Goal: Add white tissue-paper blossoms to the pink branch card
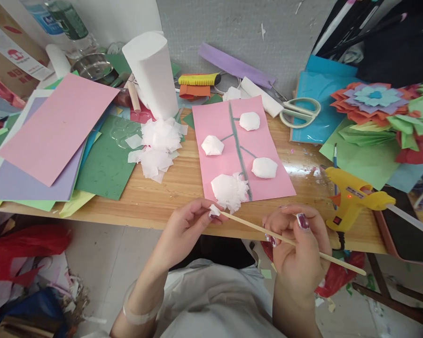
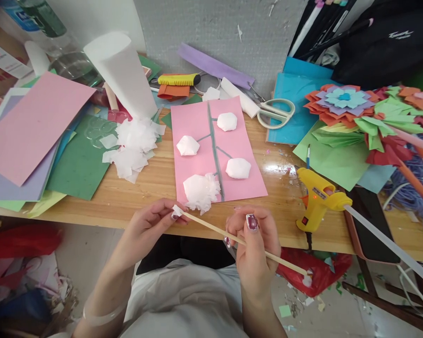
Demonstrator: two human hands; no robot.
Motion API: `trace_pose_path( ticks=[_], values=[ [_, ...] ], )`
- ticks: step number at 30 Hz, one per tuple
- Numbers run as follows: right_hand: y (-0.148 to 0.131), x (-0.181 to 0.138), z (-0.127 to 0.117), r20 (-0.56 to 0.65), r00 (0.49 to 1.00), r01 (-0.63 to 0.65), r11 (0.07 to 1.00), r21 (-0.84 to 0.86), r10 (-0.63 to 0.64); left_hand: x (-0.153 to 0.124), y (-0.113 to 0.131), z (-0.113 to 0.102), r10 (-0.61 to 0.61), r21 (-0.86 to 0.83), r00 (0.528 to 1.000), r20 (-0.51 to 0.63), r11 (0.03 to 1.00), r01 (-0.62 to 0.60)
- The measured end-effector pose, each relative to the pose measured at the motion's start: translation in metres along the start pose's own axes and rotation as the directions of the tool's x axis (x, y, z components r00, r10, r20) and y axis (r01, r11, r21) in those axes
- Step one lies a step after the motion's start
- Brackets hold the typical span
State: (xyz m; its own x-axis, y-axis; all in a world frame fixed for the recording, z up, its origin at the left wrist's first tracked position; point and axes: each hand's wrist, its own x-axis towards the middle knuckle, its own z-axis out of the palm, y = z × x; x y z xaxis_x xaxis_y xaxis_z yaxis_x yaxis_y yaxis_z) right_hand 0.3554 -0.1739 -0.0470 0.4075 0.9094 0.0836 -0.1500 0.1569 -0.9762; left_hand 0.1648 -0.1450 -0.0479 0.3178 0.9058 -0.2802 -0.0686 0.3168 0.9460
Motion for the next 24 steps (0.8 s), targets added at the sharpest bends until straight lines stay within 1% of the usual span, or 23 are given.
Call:
trace_pose_path(
  ticks=[4,8,12,17,20,22,24],
  values=[
    [0.0,-0.001,0.0,-0.018,1.0,0.016,1.0,-0.022,-0.017,-0.001,0.007,0.001,-0.005,-0.088,1.0,0.015,0.996,0.006],
    [-0.001,-0.003,0.001,-0.016,0.998,0.056,0.996,-0.065,-0.057,-0.001,0.008,0.003,-0.036,-0.101,0.999,-0.015,0.994,0.034],
    [-0.001,-0.003,0.002,0.009,0.992,0.124,0.991,-0.055,-0.124,-0.001,0.003,0.004,-0.032,-0.082,0.995,-0.089,0.996,0.025],
    [0.001,0.0,0.0,0.001,0.986,0.164,0.986,-0.003,-0.164,0.0,-0.001,0.003,0.064,0.012,0.981,-0.182,0.998,-0.063],
    [0.001,0.002,-0.002,0.001,0.986,0.168,0.986,0.002,-0.168,0.002,-0.001,0.004,0.084,0.018,0.971,-0.223,0.996,-0.082],
    [0.001,0.004,-0.003,-0.024,0.985,0.171,0.985,-0.017,-0.172,0.003,0.0,0.006,0.097,0.015,0.957,-0.272,0.995,-0.097],
    [0.0,0.006,-0.004,-0.065,0.978,0.193,0.98,-0.054,-0.196,0.003,0.001,0.008,0.136,0.064,0.928,-0.347,0.991,-0.122]
  ],
)
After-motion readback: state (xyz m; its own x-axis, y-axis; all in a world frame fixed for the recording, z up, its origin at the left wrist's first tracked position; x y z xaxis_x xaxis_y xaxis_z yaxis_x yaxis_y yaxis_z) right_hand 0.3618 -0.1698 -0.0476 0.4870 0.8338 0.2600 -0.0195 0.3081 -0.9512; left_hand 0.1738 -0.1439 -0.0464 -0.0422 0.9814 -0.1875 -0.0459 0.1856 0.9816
